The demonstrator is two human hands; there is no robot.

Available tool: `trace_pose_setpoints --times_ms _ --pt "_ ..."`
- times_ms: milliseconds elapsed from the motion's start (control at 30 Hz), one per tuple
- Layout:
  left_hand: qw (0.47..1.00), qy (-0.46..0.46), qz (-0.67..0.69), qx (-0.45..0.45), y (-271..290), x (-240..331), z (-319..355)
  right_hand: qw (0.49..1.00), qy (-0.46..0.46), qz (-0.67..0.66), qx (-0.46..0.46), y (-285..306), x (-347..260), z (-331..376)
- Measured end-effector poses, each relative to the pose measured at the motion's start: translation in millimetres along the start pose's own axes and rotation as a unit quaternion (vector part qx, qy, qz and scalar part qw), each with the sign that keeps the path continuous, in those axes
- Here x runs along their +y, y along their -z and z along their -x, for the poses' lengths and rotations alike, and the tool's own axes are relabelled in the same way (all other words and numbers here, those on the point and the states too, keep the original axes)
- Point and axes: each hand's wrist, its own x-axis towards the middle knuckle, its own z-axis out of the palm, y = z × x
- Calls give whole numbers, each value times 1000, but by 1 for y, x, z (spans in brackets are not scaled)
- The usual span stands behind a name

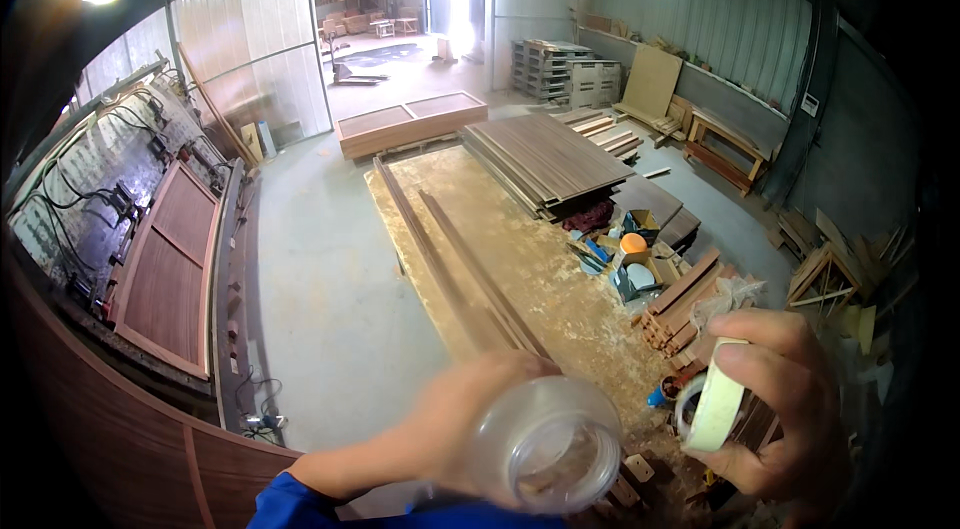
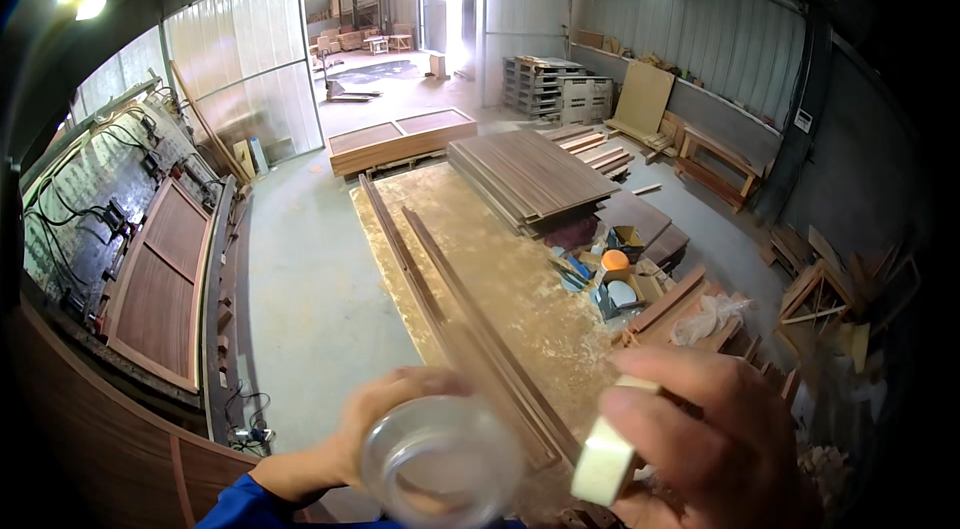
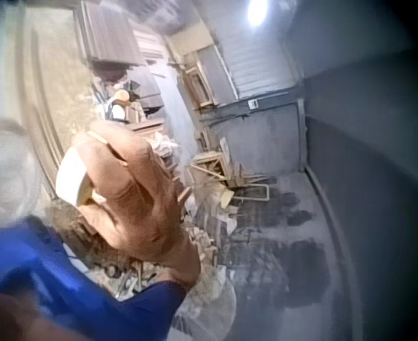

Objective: The person assembles wooden panels by applying glue to the edges of wooden strips and joining them to a larger board. They use a hammer to tap the pieces into alignment and a brush to apply adhesive. The person handles multiple wooden components, including long strips and large flat boards, in a workshop environment.

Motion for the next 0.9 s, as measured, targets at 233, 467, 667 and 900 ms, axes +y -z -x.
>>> trace_pose_setpoints --times_ms 233,467,667,900 --pt "949 -268 -100 131 34 28 -10 998 50 22 -7 -9 27 23" --pt "941 -180 -189 216 35 90 -5 998 54 28 -17 -6 33 30" --pt "897 -270 -231 263 46 88 -21 996 66 38 -39 -6 37 32" --pt "857 -339 -257 291 55 88 -34 1000 -11 11 -16 -2 26 38"
